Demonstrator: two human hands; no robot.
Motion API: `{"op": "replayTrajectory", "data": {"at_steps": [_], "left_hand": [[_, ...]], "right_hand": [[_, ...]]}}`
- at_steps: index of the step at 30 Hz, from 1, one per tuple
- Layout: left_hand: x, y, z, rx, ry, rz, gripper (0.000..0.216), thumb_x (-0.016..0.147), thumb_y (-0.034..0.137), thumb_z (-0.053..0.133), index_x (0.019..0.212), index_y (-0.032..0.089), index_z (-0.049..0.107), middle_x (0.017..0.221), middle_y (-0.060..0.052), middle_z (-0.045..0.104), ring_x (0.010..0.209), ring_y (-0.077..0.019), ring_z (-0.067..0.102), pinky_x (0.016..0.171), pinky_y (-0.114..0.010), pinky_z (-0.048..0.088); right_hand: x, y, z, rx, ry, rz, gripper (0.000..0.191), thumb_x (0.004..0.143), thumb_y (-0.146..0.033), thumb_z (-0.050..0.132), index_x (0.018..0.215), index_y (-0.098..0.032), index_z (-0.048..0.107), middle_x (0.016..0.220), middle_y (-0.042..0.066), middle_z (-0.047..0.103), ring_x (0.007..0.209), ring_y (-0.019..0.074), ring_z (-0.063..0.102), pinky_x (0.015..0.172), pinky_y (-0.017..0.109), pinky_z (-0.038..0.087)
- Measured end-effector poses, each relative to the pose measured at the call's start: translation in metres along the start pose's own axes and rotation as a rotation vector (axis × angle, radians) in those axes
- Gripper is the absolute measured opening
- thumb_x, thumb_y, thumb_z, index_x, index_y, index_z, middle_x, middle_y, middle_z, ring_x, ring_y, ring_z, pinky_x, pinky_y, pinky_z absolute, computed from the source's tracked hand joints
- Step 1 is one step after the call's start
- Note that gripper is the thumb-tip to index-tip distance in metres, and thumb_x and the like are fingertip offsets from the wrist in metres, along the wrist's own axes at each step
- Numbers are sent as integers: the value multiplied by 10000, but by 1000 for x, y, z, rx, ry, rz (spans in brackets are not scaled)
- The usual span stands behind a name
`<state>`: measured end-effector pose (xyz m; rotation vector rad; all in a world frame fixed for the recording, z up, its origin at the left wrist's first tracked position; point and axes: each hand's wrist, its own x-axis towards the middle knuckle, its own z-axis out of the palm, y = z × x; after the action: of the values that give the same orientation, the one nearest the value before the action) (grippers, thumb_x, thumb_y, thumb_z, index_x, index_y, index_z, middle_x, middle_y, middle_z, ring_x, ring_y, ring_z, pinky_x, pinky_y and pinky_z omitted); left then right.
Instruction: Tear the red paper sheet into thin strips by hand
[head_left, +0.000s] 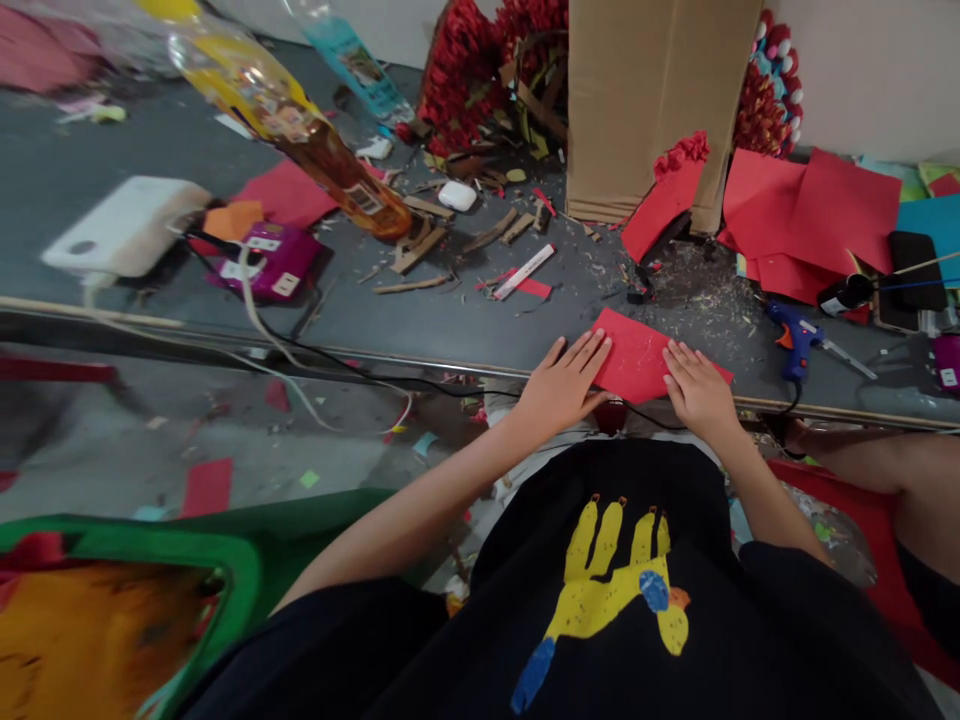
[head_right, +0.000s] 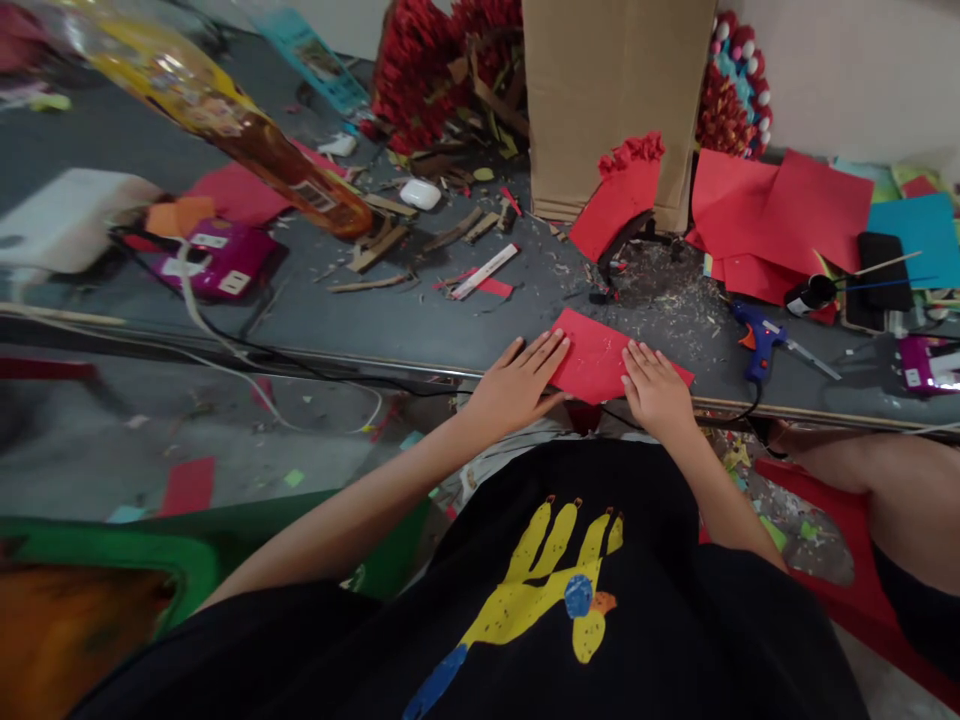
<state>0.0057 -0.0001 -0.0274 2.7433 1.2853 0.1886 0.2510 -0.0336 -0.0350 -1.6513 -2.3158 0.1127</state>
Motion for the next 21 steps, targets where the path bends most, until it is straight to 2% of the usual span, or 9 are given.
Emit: {"op": "replayTrajectory", "data": {"at_steps": [4,7,12,21], "left_hand": [[-14,-3,0,11,14,-51,686,959,502,368,1484,66,292,1537,-168,332,1437,-305,327,1173,-523,272],[-16,0,-3,4,31,-78,704,960,540,329,1467,51,326,1523,-178,357,1420,-317,357,1160,-533,292],[-10,6,-4,-30,57,-65,632,954,515,381,1434,105,408,1508,-143,403,1393,-294,404,1153,-493,330],[-12,2,-2,-69,77,-65,585,944,517,410,1419,176,438,1492,-112,439,1388,-293,411,1147,-497,335]], "right_hand": [[0,-1,0,8,-6,3,481,972,-285,312,1358,-83,517,1426,136,511,1347,233,490,1137,449,393],[0,0,0,14,-10,5,474,971,-286,319,1368,-113,510,1433,119,505,1352,230,484,1139,462,390],[0,-1,0,10,-14,13,478,971,-288,317,1363,-100,515,1429,124,509,1350,234,486,1140,455,390],[1,-2,-1,22,-29,25,478,972,-293,313,1383,-129,497,1442,111,499,1363,230,471,1146,472,381]]}}
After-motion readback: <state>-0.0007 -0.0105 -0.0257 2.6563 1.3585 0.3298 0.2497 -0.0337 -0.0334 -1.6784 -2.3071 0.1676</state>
